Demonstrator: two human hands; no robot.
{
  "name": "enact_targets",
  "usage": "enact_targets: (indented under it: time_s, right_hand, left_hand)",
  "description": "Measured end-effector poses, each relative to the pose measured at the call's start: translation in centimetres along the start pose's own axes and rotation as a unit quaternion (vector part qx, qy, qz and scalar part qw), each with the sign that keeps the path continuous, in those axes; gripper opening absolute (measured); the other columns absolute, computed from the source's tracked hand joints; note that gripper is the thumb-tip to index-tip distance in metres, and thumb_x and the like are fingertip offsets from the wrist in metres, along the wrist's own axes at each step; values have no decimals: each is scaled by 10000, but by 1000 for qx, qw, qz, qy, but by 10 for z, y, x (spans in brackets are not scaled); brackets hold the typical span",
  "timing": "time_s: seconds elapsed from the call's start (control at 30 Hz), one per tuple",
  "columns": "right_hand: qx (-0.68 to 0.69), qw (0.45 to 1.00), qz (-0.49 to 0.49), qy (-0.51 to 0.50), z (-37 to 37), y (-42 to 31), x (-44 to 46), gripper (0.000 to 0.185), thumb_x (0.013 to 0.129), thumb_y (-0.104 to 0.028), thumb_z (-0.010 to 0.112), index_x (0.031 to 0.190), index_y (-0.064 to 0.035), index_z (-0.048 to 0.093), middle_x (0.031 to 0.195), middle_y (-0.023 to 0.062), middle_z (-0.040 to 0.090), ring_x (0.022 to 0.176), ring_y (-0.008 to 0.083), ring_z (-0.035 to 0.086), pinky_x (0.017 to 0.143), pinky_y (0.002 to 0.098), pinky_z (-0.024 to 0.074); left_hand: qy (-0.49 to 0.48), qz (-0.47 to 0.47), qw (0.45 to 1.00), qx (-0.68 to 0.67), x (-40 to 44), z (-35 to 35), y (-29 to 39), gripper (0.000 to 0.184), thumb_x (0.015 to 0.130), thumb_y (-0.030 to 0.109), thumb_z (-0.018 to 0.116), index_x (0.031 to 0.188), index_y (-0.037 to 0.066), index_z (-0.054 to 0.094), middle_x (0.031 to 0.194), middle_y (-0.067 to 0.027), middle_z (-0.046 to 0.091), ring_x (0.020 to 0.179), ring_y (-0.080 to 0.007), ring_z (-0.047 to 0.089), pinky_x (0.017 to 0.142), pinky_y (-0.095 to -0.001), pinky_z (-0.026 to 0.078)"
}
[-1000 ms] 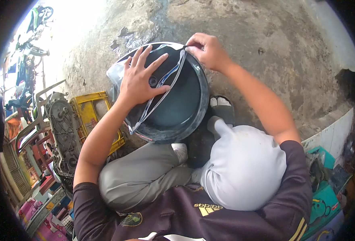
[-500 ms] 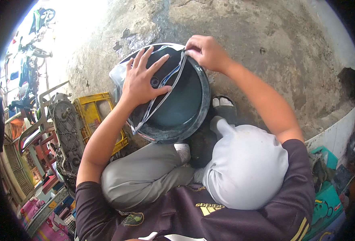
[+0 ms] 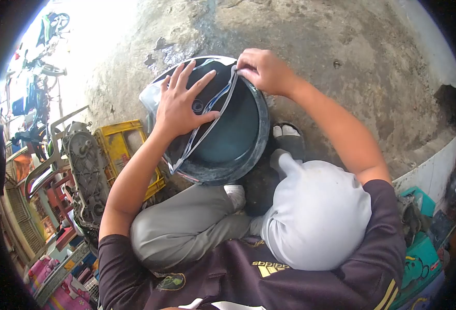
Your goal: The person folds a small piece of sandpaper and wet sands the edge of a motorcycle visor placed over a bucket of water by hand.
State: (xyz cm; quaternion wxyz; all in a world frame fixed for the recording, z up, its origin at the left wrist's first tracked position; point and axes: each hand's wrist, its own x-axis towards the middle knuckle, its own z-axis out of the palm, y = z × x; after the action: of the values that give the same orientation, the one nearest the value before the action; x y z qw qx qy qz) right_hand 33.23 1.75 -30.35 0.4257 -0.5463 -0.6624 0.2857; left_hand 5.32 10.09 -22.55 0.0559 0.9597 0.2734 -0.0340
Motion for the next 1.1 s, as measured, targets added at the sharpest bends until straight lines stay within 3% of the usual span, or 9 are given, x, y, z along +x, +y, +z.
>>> enact_targets:
  time_s: [0.17,0.27,0.33,0.4,0.5,0.67,0.77,1.03,1.1]
  right_hand:
    - [-5,1000,25,5,1,0,-1,91,946,-53,740,1006,11,716,964,129,717,833,253,694,744,360,537]
    - [-12,999,-43,18,2,5,-2,94,947,-48,737,1016,14,719,981,131,725,832,260,695,740,360,535]
    - [13,998,55,21,-3,4,2,92,951,-39,727,1026,13,731,986,127,738,841,263,702,748,360,537]
    - [18,997,73,23,1,-3,-2,90,950,-35,719,1025,9,744,982,126,749,855,263,712,751,356,536]
    - [7,999,-8,30,4,-1,-3,83,952,-37,718,1017,5,748,957,121,746,849,250,713,751,354,535]
    - [34,997,72,9,-3,-13,-1,128,940,-61,748,1042,14,729,988,150,740,885,314,730,798,395,569]
    - [18,1000,8,10,-2,-7,0,123,942,-57,744,1042,12,730,988,151,738,892,315,727,805,389,567]
    - [18,999,26,10,0,-5,-1,106,929,-48,748,1019,5,731,991,156,734,887,322,720,800,393,567]
    - [43,998,52,18,-1,0,3,108,929,-55,752,1020,-3,727,981,151,730,893,336,718,803,409,572]
  left_hand:
    - [10,6,1000,-7,-1,1,-1,963,770,682,847,1630,414,506,1715,-182,393,1604,-439,321,1248,-674,280]
    - [12,6,1000,-8,0,2,-1,960,771,684,845,1629,414,509,1713,-181,396,1603,-438,323,1247,-673,281]
    - [12,5,1000,-11,-1,3,-1,958,772,684,845,1628,414,511,1713,-180,397,1603,-437,324,1246,-674,281]
    - [12,6,1000,-5,-1,2,-1,955,772,686,843,1626,414,513,1712,-180,399,1600,-438,328,1245,-675,282]
    - [9,4,1000,-6,0,3,-1,953,773,688,842,1625,416,514,1710,-180,402,1600,-439,329,1244,-674,283]
    - [12,7,1000,-7,-1,2,-2,955,774,693,840,1626,411,514,1708,-181,403,1602,-439,324,1244,-670,283]
    - [11,6,1000,-6,1,3,-2,959,774,694,840,1628,408,512,1711,-180,399,1603,-439,323,1245,-668,282]
    - [7,7,1000,-15,0,4,-2,964,772,716,822,1630,434,485,1703,-194,401,1597,-471,311,1240,-715,268]
    - [13,5,1000,-8,0,3,-1,958,771,683,846,1627,414,510,1714,-174,399,1603,-436,322,1249,-659,282]
